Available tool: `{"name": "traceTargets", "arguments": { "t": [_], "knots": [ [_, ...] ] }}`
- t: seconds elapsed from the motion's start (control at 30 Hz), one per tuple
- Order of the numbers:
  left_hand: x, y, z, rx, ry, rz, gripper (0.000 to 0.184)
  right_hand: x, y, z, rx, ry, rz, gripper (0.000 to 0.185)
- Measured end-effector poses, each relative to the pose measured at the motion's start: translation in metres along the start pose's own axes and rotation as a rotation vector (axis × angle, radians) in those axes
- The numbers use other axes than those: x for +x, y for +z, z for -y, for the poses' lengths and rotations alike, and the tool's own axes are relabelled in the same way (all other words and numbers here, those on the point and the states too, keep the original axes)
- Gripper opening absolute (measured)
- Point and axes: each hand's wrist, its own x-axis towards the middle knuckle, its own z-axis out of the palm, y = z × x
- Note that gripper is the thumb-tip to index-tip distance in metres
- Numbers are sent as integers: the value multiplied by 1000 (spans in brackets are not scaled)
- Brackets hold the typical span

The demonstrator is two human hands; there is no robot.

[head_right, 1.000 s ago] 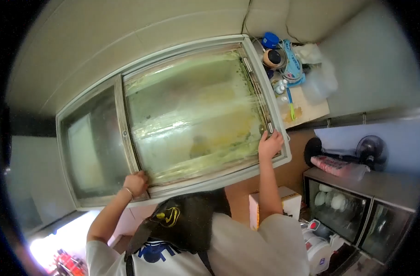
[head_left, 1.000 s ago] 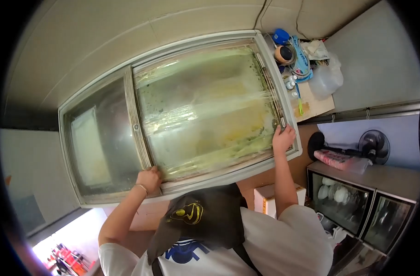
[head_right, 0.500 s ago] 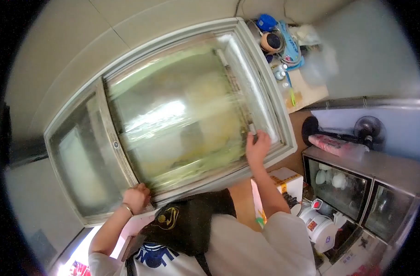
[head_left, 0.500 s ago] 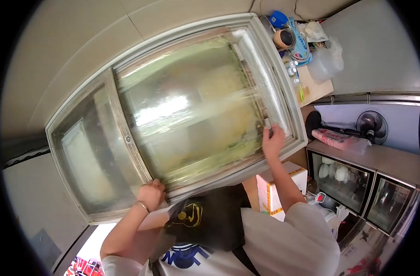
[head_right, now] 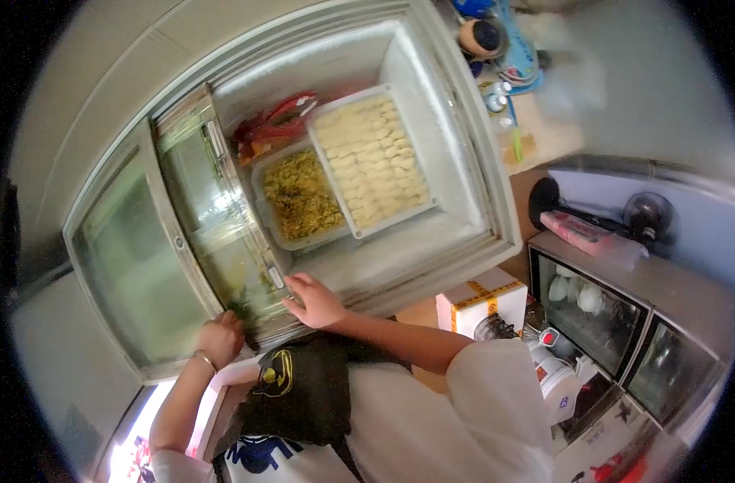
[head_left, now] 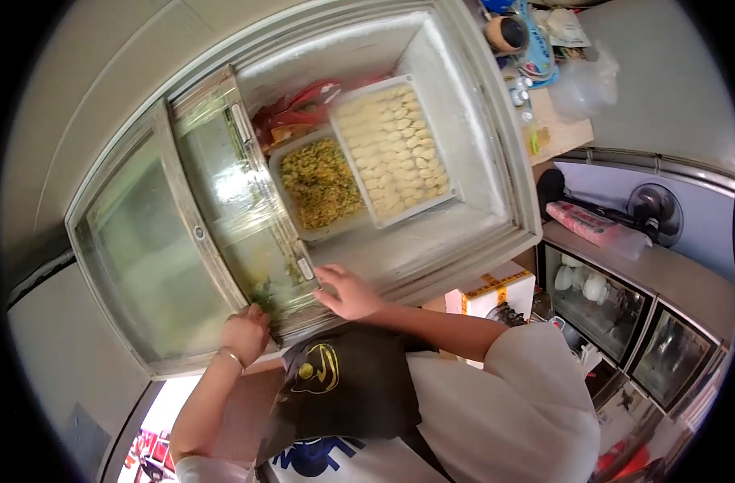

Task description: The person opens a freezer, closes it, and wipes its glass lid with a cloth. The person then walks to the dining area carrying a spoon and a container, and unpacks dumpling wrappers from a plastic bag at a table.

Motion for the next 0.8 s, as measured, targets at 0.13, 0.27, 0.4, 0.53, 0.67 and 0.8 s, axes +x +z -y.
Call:
{"name": "traceTargets", "arguments": {
  "t": [0.13, 0.27, 0.4, 0.53, 0.67, 0.8],
  "knots": [
    [4, 4, 0, 1, -9, -26, 17, 16, 23, 11, -25, -88, 238, 49],
    [6, 8, 3, -90, -39, -18, 19, 19, 34, 2, -62, -177, 272, 49],
    [2, 7, 5, -200, -67, -59, 16, 20, 34, -5, -10, -170, 240, 44],
    [-6, 9, 16, -622, -204, -344, 19, 63, 16, -39, 242, 117, 347, 32],
    [2, 11, 18, -521, -415, -820, 38, 126, -2, -132, -144, 470, 125, 25],
    [22, 50, 14, -418, -463, -875, 62, 155, -2, -187, -500, 463, 75, 26]
  ]
}}
